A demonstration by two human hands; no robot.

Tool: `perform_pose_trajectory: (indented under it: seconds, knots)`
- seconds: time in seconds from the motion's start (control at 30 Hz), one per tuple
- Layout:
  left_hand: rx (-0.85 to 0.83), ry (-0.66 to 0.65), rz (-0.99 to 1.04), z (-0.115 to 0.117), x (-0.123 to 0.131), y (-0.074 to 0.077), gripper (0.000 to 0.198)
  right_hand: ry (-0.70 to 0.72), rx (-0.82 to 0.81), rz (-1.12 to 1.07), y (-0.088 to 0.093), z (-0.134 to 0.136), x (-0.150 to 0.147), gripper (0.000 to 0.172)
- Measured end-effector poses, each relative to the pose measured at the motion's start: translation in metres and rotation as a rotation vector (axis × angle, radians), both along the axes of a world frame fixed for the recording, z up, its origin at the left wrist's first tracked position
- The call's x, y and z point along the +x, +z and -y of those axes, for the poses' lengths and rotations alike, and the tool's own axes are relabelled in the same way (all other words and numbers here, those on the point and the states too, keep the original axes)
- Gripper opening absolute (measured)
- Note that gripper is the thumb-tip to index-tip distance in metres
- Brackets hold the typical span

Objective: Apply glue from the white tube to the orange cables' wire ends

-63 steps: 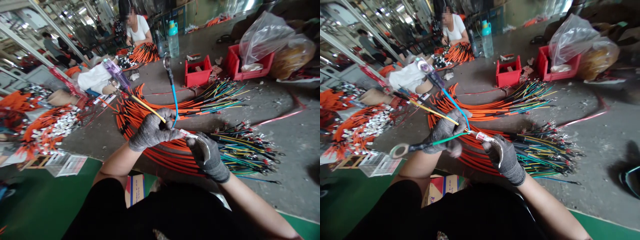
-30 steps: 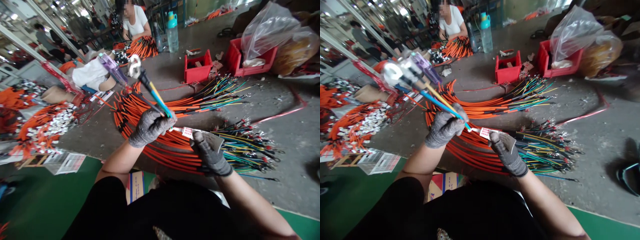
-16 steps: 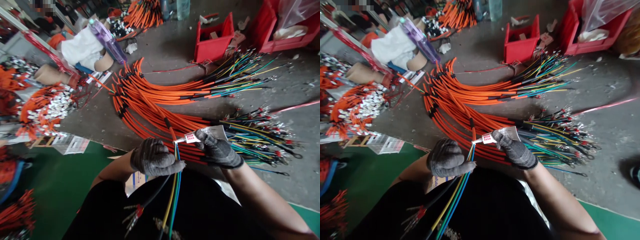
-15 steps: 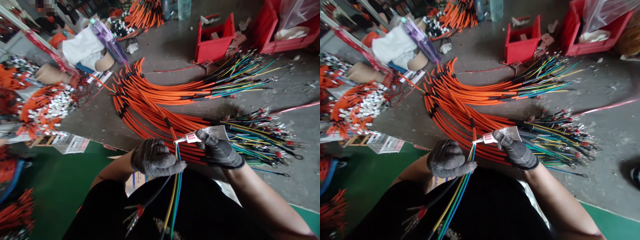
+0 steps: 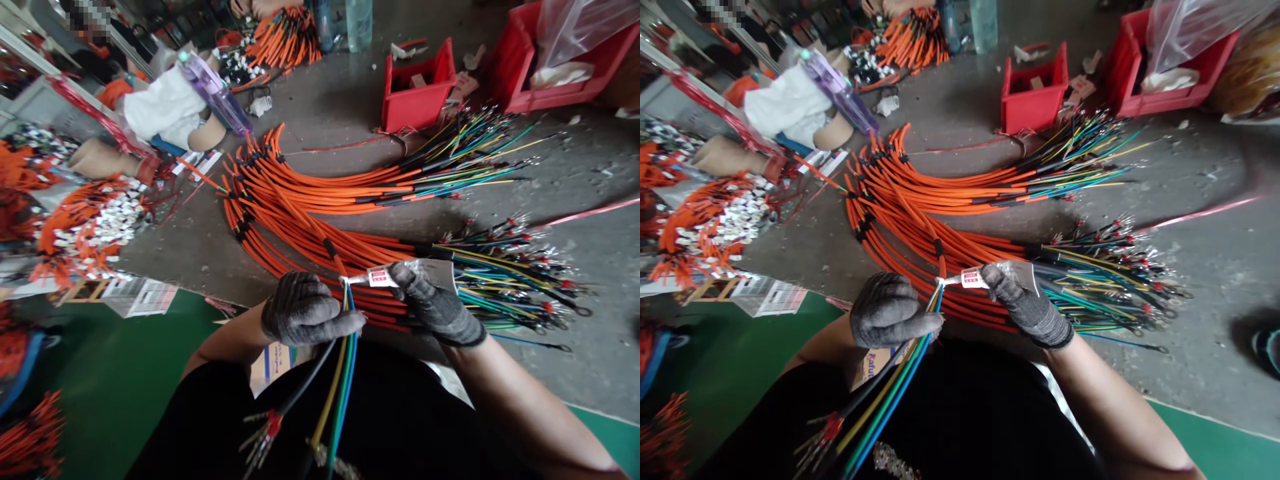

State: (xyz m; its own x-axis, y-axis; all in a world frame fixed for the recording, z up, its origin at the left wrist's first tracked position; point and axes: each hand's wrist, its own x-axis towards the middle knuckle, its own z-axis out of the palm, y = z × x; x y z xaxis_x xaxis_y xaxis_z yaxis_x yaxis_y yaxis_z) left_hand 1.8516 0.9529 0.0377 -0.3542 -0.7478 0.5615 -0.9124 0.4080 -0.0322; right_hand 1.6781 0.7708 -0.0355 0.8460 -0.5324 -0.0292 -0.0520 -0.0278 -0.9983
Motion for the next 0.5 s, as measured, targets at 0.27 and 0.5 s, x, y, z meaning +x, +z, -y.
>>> perform_pose_trajectory:
  seconds: [0.27, 0.5]
  knots:
    - [-0.074, 0.014, -0.288, 0.022, 0.002, 0.004, 0.015, -0.170, -0.619, 0.177, -0.004, -0.007, 0.000, 0.040]
    - [0.187, -0.092, -0.284, 0.100, 0.015, 0.031, 0.029, -0.098, -0.526, 0.225, 0.010, 0.024, -0.009, 0.041]
